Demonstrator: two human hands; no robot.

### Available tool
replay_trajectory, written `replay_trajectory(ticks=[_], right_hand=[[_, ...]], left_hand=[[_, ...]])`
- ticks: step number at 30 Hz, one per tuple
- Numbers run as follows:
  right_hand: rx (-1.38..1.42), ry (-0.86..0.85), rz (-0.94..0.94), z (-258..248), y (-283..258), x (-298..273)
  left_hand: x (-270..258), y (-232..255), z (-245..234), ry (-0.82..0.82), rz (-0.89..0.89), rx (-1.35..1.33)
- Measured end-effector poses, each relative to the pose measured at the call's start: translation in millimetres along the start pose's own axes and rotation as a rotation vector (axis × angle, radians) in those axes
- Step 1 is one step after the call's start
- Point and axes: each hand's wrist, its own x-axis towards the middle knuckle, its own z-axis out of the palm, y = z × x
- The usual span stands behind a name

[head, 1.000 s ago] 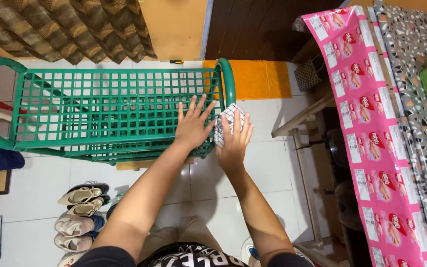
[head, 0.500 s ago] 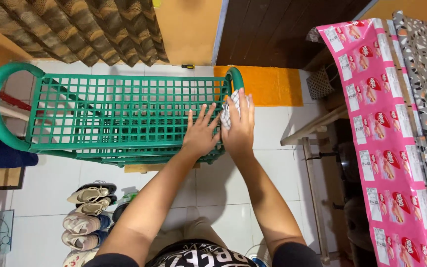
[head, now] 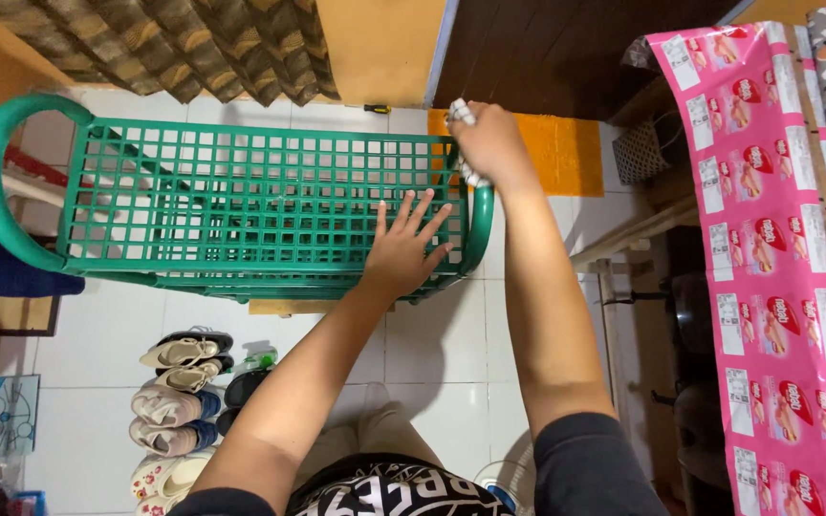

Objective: Cleaning a green plastic multi-tier shelf using a cloth.

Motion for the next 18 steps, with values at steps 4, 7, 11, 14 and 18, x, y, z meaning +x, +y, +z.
replay_trajectory(ticks=[4, 7, 11, 14, 18], right_hand=[[0.048, -0.132, 0.153, 2, 8, 29], [0.184, -0.166, 0.214, 6, 23, 35], [0.320, -0.083, 0.168, 9, 27, 19], [0.343, -0.007, 0.114, 2, 16, -3], [0.261, 0.133, -0.068, 3, 15, -36]], left_hand=[[-1, -3, 2, 0.011, -0.007, 0.006], [1, -2, 3, -0.001, -0.009, 0.003], [-3, -1, 4, -0.002, -0.015, -0.003], [-2, -1, 3, -0.008, -0.027, -0.009], [2, 0, 4, -0.068, -0.055, -0.002]])
